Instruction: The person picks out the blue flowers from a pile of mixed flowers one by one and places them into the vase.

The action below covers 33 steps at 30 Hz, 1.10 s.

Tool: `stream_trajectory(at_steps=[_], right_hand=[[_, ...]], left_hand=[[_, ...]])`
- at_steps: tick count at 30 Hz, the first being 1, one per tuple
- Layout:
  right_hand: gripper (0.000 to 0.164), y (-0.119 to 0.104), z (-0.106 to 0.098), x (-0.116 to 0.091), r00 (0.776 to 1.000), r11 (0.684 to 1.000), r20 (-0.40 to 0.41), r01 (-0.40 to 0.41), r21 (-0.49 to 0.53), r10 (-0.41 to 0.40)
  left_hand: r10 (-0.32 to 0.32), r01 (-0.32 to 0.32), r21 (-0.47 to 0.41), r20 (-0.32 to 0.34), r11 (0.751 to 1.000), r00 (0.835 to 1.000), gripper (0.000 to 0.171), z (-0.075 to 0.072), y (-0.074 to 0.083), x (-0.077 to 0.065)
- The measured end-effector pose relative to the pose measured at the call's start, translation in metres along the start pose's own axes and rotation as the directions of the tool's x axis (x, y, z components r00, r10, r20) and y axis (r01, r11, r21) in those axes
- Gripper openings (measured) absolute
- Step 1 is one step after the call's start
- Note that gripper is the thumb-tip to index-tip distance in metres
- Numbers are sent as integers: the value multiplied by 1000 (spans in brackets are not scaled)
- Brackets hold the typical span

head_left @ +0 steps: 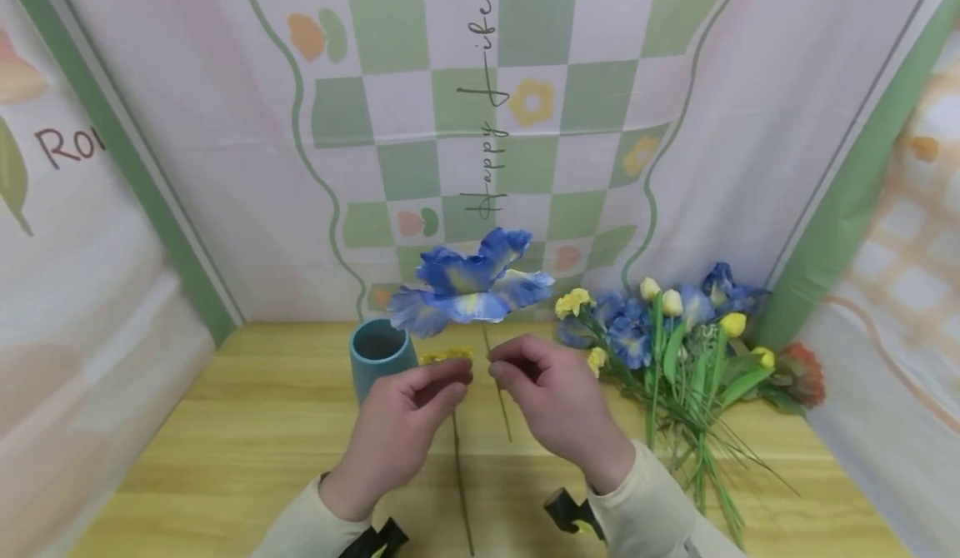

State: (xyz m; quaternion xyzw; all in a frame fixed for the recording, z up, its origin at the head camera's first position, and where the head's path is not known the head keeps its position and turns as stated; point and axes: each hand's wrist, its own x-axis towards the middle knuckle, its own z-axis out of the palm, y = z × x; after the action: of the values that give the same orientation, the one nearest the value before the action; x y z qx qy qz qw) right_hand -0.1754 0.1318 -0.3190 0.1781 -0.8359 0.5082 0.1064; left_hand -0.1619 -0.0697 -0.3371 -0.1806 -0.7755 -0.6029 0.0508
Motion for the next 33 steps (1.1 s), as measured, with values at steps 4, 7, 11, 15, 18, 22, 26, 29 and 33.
stream_trajectory(at_steps=[4, 7, 11, 15, 18, 22, 26, 29, 33], right_hand=[[10, -4, 11, -1, 999, 999, 39, 26, 42, -27], [11, -5, 20, -2, 997, 997, 73, 23, 74, -29], [12, -6, 29, -2, 994, 997, 97, 36, 71, -43], [9, -7, 37, -1, 989, 996, 116, 87, 35, -90], [10, -6, 42, 1, 986, 995, 135, 90, 35, -94], [10, 3, 53, 10, 985, 997, 152, 79, -1, -78], [32, 16, 69, 23, 972, 998, 231, 52, -27, -45], [64, 25, 82, 32, 949, 999, 316, 18, -51, -1], [98, 33, 98, 40, 940, 996, 338, -27, -90, 56]], left_hand=[[37, -36, 19, -27, 999, 999, 24, -1, -1, 4], [74, -73, 25, -51, 997, 996, 18, -2, -3, 4], [66, -69, -53, -66, 996, 996, 16, -3, -6, 0], [48, -59, -75, -134, 995, 990, 17, -9, -7, -5], [78, -88, -37, -209, 995, 975, 12, -16, -4, -6], [103, -122, -58, -266, 991, 959, 13, -38, 0, -5], [101, -132, -92, -284, 987, 953, 15, -64, 3, -3], [123, -157, -94, -300, 983, 946, 15, -81, 6, 2], [121, -155, -85, -314, 984, 942, 16, -96, 8, 6]])
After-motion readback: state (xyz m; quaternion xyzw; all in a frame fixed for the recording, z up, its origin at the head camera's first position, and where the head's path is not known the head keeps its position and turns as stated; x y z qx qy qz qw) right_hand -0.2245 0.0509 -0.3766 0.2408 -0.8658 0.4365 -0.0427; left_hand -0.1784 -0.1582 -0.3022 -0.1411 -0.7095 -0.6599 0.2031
